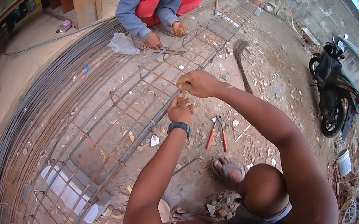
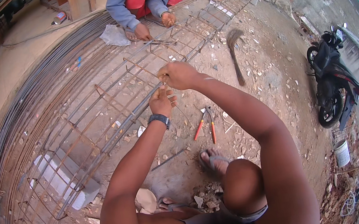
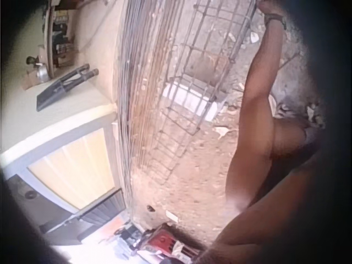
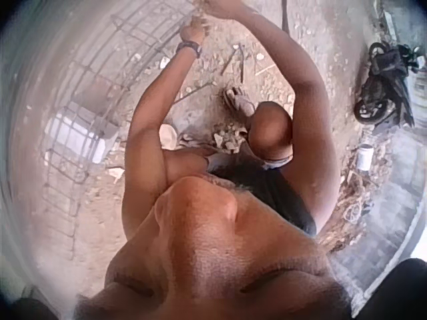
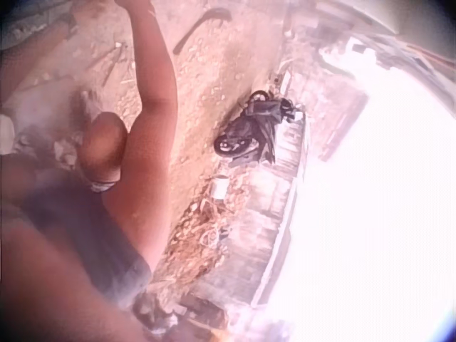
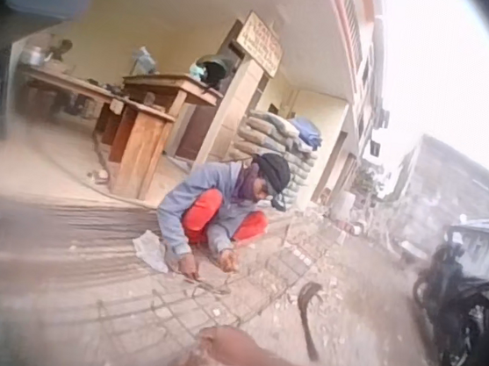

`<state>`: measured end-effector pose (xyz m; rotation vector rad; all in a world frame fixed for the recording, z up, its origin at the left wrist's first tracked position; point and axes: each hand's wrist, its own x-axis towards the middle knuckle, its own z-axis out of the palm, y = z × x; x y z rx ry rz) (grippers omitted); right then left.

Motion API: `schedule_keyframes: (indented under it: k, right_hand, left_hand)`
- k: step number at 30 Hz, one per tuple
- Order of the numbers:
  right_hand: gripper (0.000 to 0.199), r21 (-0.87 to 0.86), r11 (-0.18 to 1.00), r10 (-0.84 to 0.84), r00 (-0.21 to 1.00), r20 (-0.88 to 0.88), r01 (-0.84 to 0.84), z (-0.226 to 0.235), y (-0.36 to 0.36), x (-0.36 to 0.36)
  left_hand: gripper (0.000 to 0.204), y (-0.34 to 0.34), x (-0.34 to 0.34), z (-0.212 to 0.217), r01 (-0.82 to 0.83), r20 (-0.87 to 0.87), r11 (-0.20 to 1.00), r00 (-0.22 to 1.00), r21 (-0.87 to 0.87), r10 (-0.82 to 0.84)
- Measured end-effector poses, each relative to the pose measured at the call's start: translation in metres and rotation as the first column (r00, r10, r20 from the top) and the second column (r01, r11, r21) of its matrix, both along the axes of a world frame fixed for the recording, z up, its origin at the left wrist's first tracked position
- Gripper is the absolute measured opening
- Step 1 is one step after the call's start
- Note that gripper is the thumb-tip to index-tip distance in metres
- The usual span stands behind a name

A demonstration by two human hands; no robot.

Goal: The person ties wire ties around the intersections of a rebar mesh using pliers. Another person works alongside on the same mesh. The person continues tying the mesh in a repetitive manner.

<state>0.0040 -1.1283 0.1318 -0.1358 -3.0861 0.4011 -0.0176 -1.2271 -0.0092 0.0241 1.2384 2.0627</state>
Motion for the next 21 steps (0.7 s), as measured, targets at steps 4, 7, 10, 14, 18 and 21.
schedule_keyframes:
  k: [4, 7, 10, 14, 18, 21]
  right_hand:
    - [0.024, 0.134, 0.990, -0.073, 0.965, 0.253, 0.040, -0.012, 0.003, -0.025]
    - [0.021, 0.211, 0.978, -0.052, 0.970, 0.238, 0.001, -0.025, -0.006, -0.037]
    - [0.020, 0.205, 0.978, 0.015, 1.000, 0.023, -0.020, -0.029, 0.000, -0.041]
    - [0.019, 0.040, 0.999, 0.006, 0.983, -0.182, 0.002, -0.033, 0.031, -0.038]
    - [0.018, -0.059, 0.995, 0.071, 0.993, -0.092, -0.077, -0.039, 0.032, -0.039]
    - [0.016, -0.034, 0.993, 0.113, 0.987, -0.114, -0.117, -0.041, 0.036, -0.030]
  left_hand:
    - [0.033, 0.014, 0.008, -0.009, -0.008, -0.144, 0.995, 0.990, -0.097, -0.006]
    - [0.031, 0.006, 0.000, -0.013, -0.002, -0.187, 0.992, 0.982, -0.126, -0.021]
    - [0.030, -0.001, -0.007, -0.012, -0.008, -0.155, 0.997, 0.988, -0.083, -0.005]
    - [0.025, 0.004, 0.008, 0.000, -0.126, -0.013, 0.992, 0.992, -0.015, 0.126]
    - [0.018, 0.015, 0.017, 0.017, -0.250, 0.120, 0.968, 0.961, -0.020, 0.251]
    - [0.022, 0.024, 0.028, 0.024, -0.305, 0.159, 0.951, 0.938, -0.039, 0.308]
